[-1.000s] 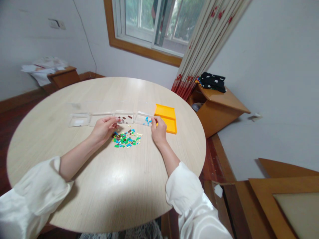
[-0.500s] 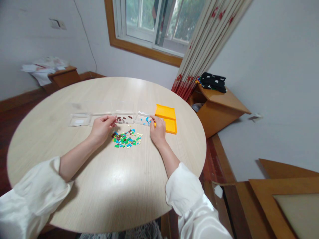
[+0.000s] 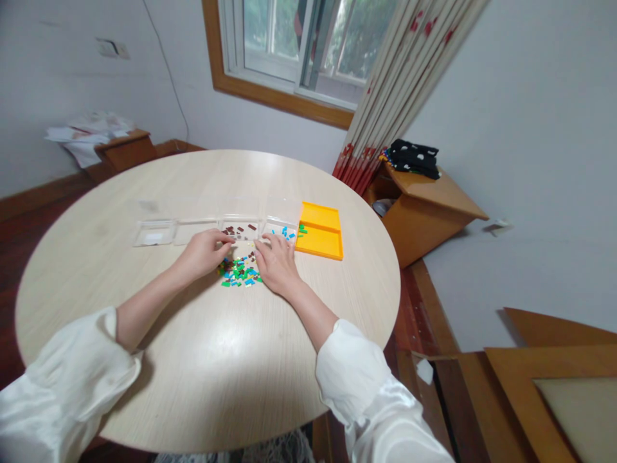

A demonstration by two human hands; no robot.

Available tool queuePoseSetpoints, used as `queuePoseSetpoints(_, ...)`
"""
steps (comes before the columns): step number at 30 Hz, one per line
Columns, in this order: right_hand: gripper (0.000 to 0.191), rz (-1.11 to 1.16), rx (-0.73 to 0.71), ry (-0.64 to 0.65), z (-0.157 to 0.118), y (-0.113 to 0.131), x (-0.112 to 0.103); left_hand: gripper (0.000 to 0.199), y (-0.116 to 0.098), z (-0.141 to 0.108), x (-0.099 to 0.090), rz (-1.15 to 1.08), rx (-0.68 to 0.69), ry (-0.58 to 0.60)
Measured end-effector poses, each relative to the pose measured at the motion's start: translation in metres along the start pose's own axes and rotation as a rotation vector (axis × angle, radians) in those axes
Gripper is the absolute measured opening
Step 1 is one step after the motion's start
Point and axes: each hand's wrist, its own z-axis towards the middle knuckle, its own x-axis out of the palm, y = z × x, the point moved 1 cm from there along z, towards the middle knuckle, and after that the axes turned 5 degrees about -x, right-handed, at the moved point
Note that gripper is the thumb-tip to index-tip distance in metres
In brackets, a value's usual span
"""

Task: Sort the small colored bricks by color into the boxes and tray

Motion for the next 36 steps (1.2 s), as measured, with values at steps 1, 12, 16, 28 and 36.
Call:
queuePoseSetpoints(1,0.035,-0.013,0.004,0.009,0.0,0.0,0.0,0.024,0.0,-0.001,0.001,0.046,0.014,0.025)
queuePoseSetpoints(12,0.032,-0.05,0.004,0.03,0.002,0.001,0.001,0.03,0.001,-0.001,-0.005,0.188,-0.003,0.096)
queuePoseSetpoints(16,0.033,-0.081,0.021,-0.004,0.002,-0.001,-0.002,0.03,0.003,-0.001,-0.003,0.187,-0.002,0.089)
queuePoseSetpoints(28,0.017,-0.118,0.061,-0.02,-0.002,-0.014,-0.018,0.028,0.003,-0.003,-0.005,0.112,-0.034,0.021)
queuePoseSetpoints(36,0.015,-0.107,0.108,0.018,-0.002,-0.017,-0.017,0.026,0.005,-0.001,-0.001,-0.018,-0.004,-0.034)
